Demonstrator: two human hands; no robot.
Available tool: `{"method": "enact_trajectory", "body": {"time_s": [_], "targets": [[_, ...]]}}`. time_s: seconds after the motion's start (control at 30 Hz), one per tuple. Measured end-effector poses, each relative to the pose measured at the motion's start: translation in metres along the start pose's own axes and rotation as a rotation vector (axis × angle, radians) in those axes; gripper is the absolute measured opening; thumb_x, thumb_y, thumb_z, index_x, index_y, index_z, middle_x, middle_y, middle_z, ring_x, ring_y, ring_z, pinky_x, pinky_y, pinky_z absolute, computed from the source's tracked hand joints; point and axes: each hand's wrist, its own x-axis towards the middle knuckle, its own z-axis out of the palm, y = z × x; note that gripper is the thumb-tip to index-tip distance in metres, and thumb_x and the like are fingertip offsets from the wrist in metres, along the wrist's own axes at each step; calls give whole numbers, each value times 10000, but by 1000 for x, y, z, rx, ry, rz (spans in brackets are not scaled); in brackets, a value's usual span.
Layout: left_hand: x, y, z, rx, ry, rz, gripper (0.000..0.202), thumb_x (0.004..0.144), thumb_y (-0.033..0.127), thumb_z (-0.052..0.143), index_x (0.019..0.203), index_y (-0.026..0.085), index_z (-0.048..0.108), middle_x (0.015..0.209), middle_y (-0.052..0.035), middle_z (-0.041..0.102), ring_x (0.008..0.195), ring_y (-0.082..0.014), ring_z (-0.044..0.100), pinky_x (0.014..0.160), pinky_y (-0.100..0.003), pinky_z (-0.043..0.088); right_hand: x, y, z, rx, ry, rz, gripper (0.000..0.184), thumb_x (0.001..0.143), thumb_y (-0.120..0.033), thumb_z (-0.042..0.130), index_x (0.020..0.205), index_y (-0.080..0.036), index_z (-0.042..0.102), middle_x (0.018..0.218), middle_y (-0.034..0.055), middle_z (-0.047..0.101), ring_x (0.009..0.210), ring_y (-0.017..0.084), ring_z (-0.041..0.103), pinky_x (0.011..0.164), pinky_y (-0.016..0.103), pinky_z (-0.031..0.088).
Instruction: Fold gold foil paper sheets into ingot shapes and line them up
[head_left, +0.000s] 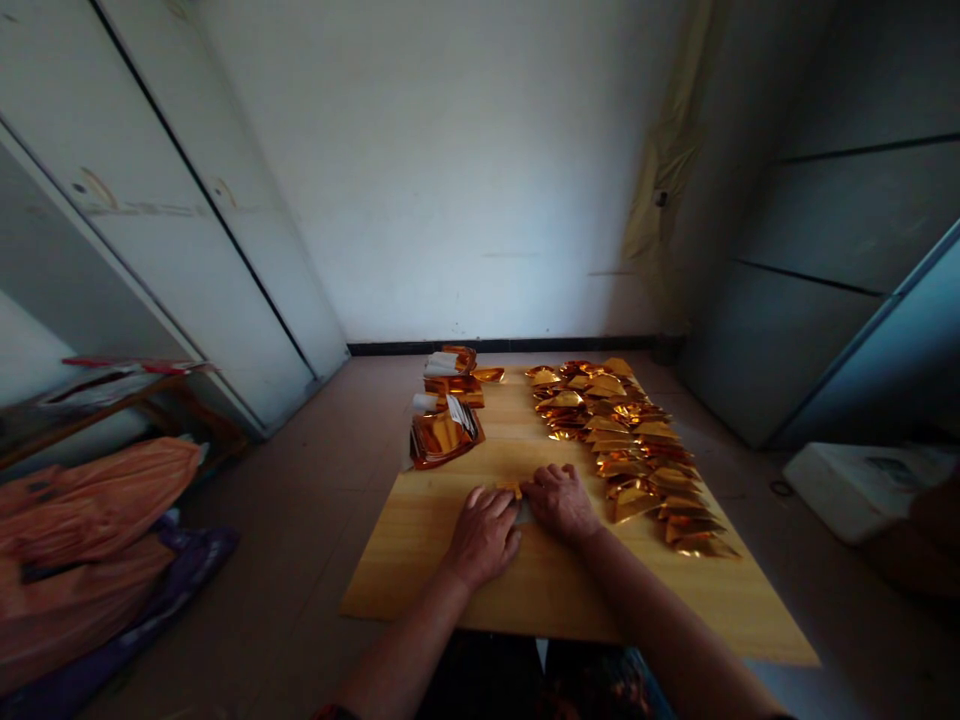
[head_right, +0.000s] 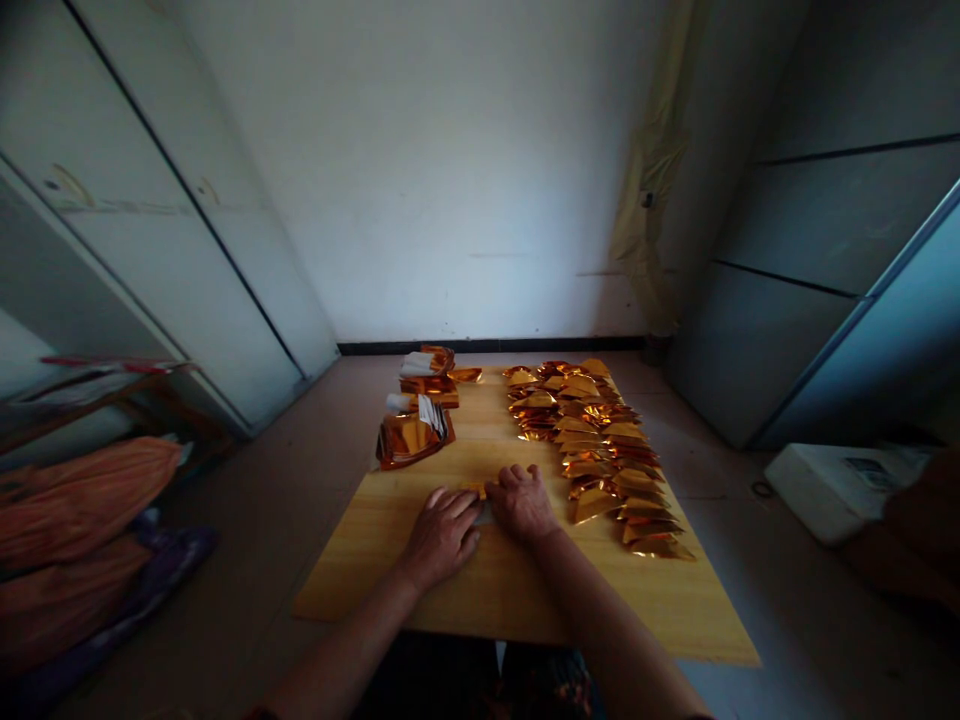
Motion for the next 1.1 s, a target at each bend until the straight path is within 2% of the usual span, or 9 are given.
{"method": "enact_trajectory", "body": {"time_s": [0.17, 0.33, 0.47, 0.6, 0.77, 0.93, 1.1], "targets": [[0, 3, -4, -7, -8, -8, 330, 819, 258, 518, 1144, 249, 568, 1205, -68, 589, 1111, -234, 516, 1056, -480, 269, -10, 7, 4, 22, 25, -37, 191, 902, -276, 471, 1000, -244, 631, 974, 46, 615, 945, 184, 495, 826, 329, 270], [1, 3, -4, -22, -11, -43, 448, 796, 249, 532, 1243, 264, 501, 1241, -65, 571, 1130, -237, 500, 1042, -472, 271, -19, 15, 11, 42, 84, -48, 249, 940, -279, 408, 1059, -238, 623, 1040, 61, 627, 981, 178, 506, 843, 319, 282], [3, 1, -3, -21, -32, -47, 402, 781, 248, 542, 1182, 248, 546, 1253, -76, 559, 1123, -249, 496, 999, -452, 309, -23, 15, 9, 36, 75, -26, 258, 935, -284, 422, 1109, -244, 609, 1116, 66, 621, 1034, 186, 502, 860, 331, 289], [4, 0, -2, 11, -45, -58, 379, 769, 256, 556, 1147, 246, 552, 1331, -73, 507, 1159, -257, 469, 964, -461, 335, -20, 10, 4, 37, 30, -16, 281, 909, -316, 467, 1159, -255, 582, 1189, 65, 606, 1113, 215, 475, 910, 383, 290], [6, -1, -2, 35, -70, -75, 359, 780, 272, 547, 1138, 251, 555, 1381, -74, 471, 1204, -268, 441, 946, -482, 344, -15, 2, 9, 64, -17, -21, 384, 914, -369, 446, 1289, -299, 492, 1312, 51, 543, 1225, 243, 410, 997, 488, 247], [6, -1, -5, 22, -74, -72, 358, 773, 264, 556, 1131, 264, 564, 1366, -67, 491, 1202, -261, 446, 968, -492, 326, -22, 7, 10, 56, -45, -1, 373, 913, -374, 442, 1275, -315, 512, 1345, 42, 519, 1259, 258, 386, 1015, 529, 219], [11, -9, -8, 20, -49, -46, 324, 766, 254, 578, 1089, 271, 585, 1332, -61, 525, 1183, -258, 472, 1020, -536, 269, -36, 17, 1, 68, 14, -12, 322, 917, -350, 454, 1213, -292, 566, 1289, 43, 562, 1257, 246, 386, 1008, 462, 231]]}}
